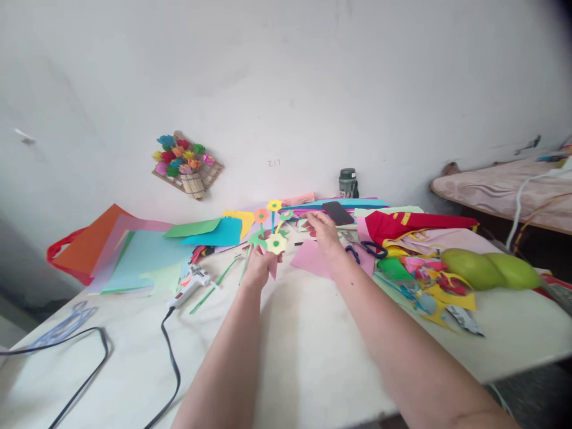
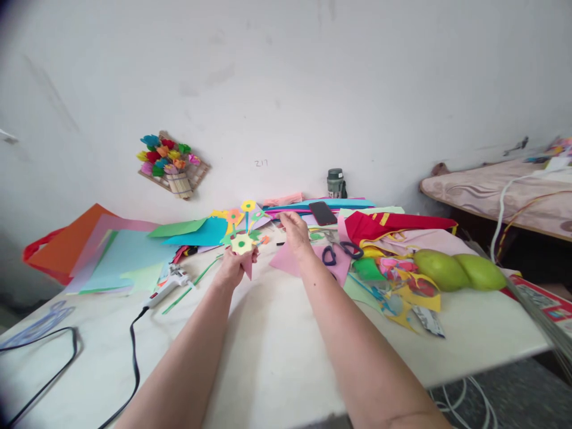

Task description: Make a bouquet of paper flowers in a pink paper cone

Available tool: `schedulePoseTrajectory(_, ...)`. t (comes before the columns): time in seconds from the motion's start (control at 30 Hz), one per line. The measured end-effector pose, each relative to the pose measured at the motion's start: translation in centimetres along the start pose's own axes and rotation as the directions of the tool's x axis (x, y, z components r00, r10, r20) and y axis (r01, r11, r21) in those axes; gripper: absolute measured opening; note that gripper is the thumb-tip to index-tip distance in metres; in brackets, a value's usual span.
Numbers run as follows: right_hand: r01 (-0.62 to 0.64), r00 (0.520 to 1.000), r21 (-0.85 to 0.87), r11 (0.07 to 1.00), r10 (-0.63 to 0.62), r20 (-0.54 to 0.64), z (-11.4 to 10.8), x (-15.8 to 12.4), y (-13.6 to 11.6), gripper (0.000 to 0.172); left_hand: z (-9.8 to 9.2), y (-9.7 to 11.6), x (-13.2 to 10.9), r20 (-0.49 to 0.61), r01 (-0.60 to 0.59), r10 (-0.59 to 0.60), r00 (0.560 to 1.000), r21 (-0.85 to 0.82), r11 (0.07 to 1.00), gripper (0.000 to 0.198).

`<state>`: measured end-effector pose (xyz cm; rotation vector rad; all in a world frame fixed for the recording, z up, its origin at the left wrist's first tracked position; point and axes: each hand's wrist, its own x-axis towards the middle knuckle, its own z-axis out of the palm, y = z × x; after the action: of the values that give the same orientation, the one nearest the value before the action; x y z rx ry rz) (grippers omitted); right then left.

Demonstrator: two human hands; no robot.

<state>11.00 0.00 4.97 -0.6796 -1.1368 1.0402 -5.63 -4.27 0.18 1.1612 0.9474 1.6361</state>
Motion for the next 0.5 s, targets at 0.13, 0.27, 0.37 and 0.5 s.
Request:
schedulePoseTrajectory(0.13,-0.016,0.998,0.092,0.996,0.010,0.063,-0.3,0.6,1.1,0.023,-0.2,0.6,-0.8,0.270,0.123,-0.088,0.959,-0.117,0.985,0.034)
schedulePoseTrajectory(0.27,0.010,0.988,-0.006,1.000,-0.009,0.152,0.0,0.4,1.3,0.022,-0.5,0.7,-1.1,0.373,0.197,-0.111,0.921,-0.198,0.960,0.046)
schedulePoseTrajectory(0.37,0.125,0.978,-0.140,0.982,-0.097,0.186,0.3,0.0,1.3,0.018,-0.8,0.5,-1.0,0.419,0.241,-0.125,0.899,-0.234,0.942,0.049)
schedulePoseTrajectory(0.5,0.524,0.851,-0.449,0.724,-0.469,0.237,0.5,-0.7,1.4,0.023,-1.2,0.4,-0.8,0.462,0.297,-0.167,0.871,-0.225,0.928,0.045)
